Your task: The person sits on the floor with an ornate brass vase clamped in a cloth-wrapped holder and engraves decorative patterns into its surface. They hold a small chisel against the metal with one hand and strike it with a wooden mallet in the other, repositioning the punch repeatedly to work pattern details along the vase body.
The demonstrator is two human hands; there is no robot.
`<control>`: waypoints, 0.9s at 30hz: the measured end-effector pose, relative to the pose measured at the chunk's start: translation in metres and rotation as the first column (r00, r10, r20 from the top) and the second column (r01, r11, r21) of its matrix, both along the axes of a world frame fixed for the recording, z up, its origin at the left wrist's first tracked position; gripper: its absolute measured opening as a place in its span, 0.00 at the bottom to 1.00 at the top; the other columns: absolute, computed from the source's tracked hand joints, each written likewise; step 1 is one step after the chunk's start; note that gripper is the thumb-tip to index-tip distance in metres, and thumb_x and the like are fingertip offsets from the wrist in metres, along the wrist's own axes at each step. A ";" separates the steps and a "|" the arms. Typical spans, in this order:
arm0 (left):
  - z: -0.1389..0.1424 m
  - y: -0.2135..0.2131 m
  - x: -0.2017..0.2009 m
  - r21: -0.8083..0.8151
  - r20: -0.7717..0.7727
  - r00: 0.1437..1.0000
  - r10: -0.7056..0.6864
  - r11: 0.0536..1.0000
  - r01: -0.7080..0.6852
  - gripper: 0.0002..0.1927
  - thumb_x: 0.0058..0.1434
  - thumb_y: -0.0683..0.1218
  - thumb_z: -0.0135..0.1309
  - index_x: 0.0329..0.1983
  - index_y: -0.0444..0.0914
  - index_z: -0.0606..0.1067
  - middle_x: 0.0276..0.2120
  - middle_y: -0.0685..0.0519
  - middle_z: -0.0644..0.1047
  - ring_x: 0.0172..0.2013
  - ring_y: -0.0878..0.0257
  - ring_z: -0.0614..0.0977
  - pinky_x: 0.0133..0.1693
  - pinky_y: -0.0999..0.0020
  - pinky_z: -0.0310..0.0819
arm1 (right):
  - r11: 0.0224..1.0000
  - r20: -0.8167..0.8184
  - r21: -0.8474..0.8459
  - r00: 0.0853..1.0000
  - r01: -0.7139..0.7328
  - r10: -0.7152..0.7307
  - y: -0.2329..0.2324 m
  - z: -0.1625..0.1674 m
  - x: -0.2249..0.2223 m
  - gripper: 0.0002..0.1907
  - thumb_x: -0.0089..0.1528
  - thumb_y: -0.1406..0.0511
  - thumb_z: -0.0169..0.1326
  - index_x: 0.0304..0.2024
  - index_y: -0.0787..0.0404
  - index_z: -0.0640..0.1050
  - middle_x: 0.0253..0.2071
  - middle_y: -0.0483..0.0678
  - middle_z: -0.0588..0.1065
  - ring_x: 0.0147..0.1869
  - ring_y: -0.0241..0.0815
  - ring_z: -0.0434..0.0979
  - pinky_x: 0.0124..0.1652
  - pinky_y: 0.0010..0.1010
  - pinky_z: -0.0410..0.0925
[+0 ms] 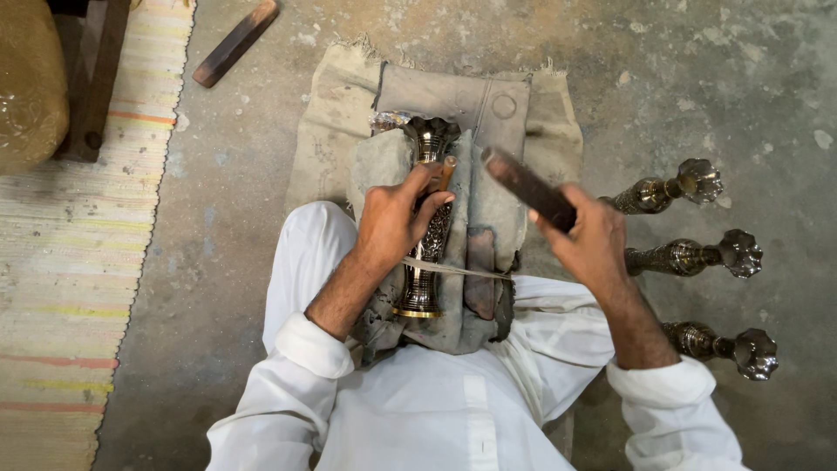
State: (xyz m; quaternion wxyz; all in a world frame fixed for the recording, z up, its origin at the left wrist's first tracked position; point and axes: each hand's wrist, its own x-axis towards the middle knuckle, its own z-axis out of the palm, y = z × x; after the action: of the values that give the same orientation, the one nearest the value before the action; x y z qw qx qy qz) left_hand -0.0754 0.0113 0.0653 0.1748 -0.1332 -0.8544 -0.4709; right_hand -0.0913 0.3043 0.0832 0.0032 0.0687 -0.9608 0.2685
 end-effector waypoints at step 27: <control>0.001 0.002 -0.002 -0.033 0.033 0.999 0.007 0.999 -0.006 0.18 0.66 0.49 0.62 0.55 0.38 0.73 0.30 0.45 0.83 0.24 0.49 0.84 0.27 0.58 0.77 | 0.891 -0.314 0.324 0.852 -0.318 0.418 -0.019 0.085 -0.056 0.12 0.54 0.72 0.64 0.40 0.61 0.78 0.34 0.52 0.76 0.39 0.52 0.74 0.41 0.43 0.66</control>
State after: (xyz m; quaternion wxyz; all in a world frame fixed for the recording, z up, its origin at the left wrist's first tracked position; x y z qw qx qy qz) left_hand -0.0774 0.0135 0.0661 0.1600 -0.1253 -0.8652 -0.4583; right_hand -0.1471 0.2853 0.1678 0.1262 0.3028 -0.9374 0.1173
